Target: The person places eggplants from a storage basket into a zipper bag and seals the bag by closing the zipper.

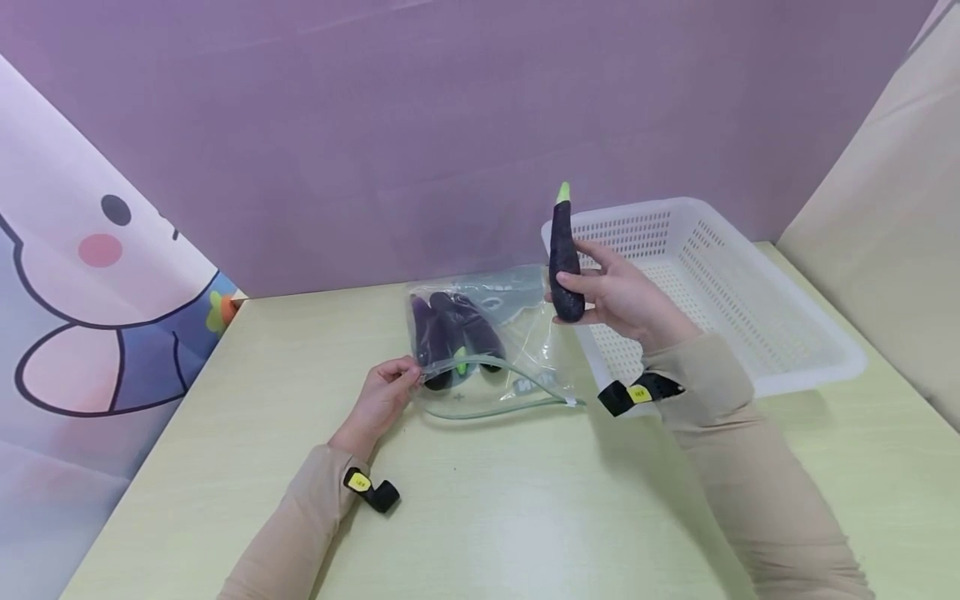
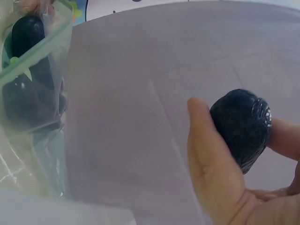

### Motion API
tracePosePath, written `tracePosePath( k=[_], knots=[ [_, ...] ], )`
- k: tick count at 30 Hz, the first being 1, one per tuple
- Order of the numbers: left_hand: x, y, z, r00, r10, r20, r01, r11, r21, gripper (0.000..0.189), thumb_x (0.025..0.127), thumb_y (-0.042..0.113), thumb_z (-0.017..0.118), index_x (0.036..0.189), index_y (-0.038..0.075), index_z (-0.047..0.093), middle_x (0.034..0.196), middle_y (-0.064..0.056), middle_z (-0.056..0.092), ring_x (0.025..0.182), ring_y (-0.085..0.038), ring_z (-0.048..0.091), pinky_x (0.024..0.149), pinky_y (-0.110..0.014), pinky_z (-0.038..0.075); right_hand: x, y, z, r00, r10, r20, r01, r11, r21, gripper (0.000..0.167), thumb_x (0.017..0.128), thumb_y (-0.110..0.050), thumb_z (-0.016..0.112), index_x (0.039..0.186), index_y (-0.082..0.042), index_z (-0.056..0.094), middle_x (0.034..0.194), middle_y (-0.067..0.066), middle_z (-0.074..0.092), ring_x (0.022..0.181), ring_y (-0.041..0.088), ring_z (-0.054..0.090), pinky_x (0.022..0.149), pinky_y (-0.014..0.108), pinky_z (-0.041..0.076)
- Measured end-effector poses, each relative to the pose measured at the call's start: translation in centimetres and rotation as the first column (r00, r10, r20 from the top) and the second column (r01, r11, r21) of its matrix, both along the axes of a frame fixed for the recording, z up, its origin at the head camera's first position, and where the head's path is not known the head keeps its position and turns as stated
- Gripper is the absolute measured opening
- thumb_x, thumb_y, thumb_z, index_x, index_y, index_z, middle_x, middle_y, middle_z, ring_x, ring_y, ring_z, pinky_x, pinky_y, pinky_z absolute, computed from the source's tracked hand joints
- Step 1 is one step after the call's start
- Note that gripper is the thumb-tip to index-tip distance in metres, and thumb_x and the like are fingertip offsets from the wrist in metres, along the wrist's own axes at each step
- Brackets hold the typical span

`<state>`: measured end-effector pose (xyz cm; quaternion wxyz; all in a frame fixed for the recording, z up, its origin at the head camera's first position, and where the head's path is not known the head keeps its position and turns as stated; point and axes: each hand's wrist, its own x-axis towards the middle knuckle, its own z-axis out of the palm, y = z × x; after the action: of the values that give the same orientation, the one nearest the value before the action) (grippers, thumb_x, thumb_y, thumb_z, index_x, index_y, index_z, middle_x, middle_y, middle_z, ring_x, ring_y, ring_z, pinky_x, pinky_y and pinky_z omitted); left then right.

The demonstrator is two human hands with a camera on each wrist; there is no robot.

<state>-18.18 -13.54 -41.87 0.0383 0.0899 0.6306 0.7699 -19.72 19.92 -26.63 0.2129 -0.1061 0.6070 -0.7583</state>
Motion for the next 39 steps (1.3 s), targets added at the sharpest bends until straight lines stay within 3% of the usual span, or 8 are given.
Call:
tracePosePath(
  k=[5,9,21,30,35,39],
  knots=[
    [0.1,0.0,0.1,1.000,0.003,0.001,-0.003,1.000,0.007,0.048,0.088,-0.010,0.050,0.069,0.029,0.069,0.069,0.011,0.059,0.064,-0.003,0.052,0.061,-0.015,0.045,1.3,-1.2,0.1,0.999,-0.034,-0.038,0.037,0.995,0.091,0.068,0.098,-0.004,0.046,0.152,-0.016,0.007,0.115,0.011,0.049,0.094,0.013,0.066,0.078,0.041,0.057],
    [0.0,0.0,0.1,1.000,-0.002,-0.003,0.002,1.000,0.007,0.047,0.088,-0.010,0.050,0.070,0.029,0.069,0.068,0.011,0.059,0.064,-0.003,0.052,0.061,-0.015,0.045,2.4,-2.2,0.1,0.997,-0.042,-0.066,0.049,0.993,0.109,0.066,0.098,-0.004,0.045,0.152,-0.017,0.010,0.123,0.017,0.041,0.094,0.012,0.066,0.078,0.042,0.057],
    [0.0,-0.1,-0.1,1.000,0.006,-0.017,-0.006,1.000,-0.017,0.047,0.088,-0.010,0.050,0.070,0.029,0.069,0.069,0.011,0.059,0.064,-0.003,0.053,0.062,-0.015,0.046,4.3,-4.4,-1.8,0.994,-0.025,-0.105,0.035,0.995,0.090,0.067,0.097,-0.003,0.046,0.152,-0.015,0.010,0.119,0.013,0.047,0.096,0.014,0.065,0.079,0.044,0.056],
    [-0.2,0.0,-0.1,1.000,0.004,-0.024,-0.004,1.000,-0.020,0.045,0.088,-0.009,0.051,0.071,0.029,0.069,0.069,0.011,0.060,0.064,-0.003,0.053,0.062,-0.015,0.046,4.6,-5.2,-3.4,0.989,0.002,-0.145,0.011,0.996,0.089,0.069,0.097,-0.003,0.047,0.152,-0.010,0.005,0.137,0.035,0.032,0.099,0.015,0.065,0.076,0.036,0.058],
    [-0.3,-0.1,-0.2,1.000,0.002,-0.006,-0.002,1.000,-0.011,0.045,0.087,-0.009,0.051,0.071,0.029,0.070,0.069,0.011,0.060,0.064,-0.004,0.053,0.062,-0.015,0.046,4.7,-5.8,-4.2,0.989,0.030,-0.145,-0.006,0.987,0.163,0.071,0.096,-0.001,0.047,0.152,-0.010,0.005,0.136,0.037,0.034,0.092,0.013,0.066,0.076,0.036,0.058],
    [-0.3,0.0,-0.3,1.000,-0.002,-0.003,0.002,1.000,-0.012,0.046,0.088,-0.009,0.051,0.070,0.029,0.069,0.069,0.010,0.059,0.063,-0.004,0.052,0.061,-0.015,0.045,4.8,-6.2,-4.8,0.988,0.082,-0.128,-0.055,0.979,0.195,0.071,0.095,0.000,0.048,0.152,-0.009,0.005,0.134,0.037,0.038,0.089,0.016,0.066,0.079,0.043,0.057]
  ],
)
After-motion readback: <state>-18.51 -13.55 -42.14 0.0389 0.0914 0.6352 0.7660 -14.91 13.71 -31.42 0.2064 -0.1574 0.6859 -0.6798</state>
